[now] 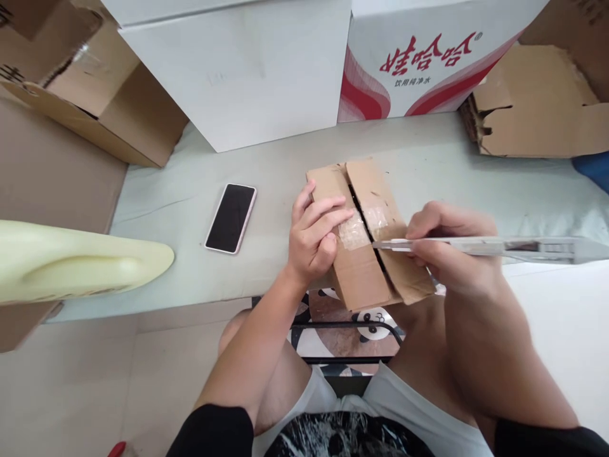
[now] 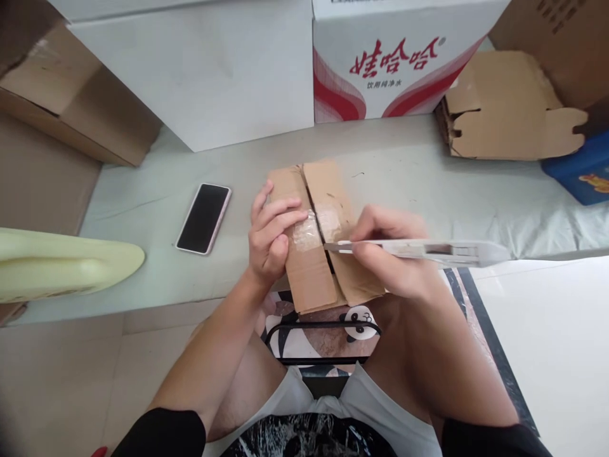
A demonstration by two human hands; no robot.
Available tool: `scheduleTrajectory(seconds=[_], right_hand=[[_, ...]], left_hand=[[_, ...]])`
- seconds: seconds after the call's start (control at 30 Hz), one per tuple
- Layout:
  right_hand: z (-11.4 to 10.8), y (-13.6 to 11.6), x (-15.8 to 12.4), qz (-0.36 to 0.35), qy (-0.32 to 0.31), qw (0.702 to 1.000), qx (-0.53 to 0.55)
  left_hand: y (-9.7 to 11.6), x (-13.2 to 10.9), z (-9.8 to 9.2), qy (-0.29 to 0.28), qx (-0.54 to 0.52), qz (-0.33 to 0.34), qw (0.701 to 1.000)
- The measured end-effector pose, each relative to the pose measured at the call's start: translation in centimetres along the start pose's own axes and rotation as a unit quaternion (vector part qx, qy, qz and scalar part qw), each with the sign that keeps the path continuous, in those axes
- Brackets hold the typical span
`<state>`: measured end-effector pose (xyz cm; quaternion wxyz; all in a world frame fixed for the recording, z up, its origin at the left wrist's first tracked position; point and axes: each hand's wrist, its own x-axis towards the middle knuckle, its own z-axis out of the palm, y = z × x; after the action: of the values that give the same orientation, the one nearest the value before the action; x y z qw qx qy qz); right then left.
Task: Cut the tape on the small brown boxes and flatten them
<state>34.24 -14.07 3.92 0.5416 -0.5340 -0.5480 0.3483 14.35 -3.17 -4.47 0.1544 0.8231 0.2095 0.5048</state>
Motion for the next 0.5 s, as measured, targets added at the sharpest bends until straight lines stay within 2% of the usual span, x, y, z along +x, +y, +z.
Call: scheduleTrajectory(seconds=[0.1, 0.17, 0.23, 0.3, 0.4, 0.5], right_hand=[[-0.4, 1.0, 0.0, -0.074, 0.072, 0.984, 0.144], [-0.5, 1.8, 0.5, -0.092, 0.160, 0.967, 0.177], [-0.5, 2.9, 1.2, -0.048, 0.257, 0.951, 0.164], [-0.3, 4.4, 1.8, 0.017, 0.314, 0.937, 0.150], [0.0, 7.2, 2.3, 0.068, 0.319, 0.937, 0.121], [0.3, 9.7, 1.9, 0.107, 0.288, 0.951, 0.047]], left_hand=[[-0.3, 0.0, -0.3, 0.012, 0.002, -0.001, 1.000], [-0.8, 0.0, -0.8, 0.017, 0.016, -0.003, 1.000], [-1.5, -0.2, -1.4, 0.016, 0.039, -0.012, 0.999], [-2.7, -0.4, -2.0, 0.025, 0.063, -0.034, 0.997], [-4.7, -1.1, -2.8, 0.051, 0.089, -0.098, 0.990], [-5.9, -1.7, -3.0, 0.041, 0.060, -0.197, 0.978]])
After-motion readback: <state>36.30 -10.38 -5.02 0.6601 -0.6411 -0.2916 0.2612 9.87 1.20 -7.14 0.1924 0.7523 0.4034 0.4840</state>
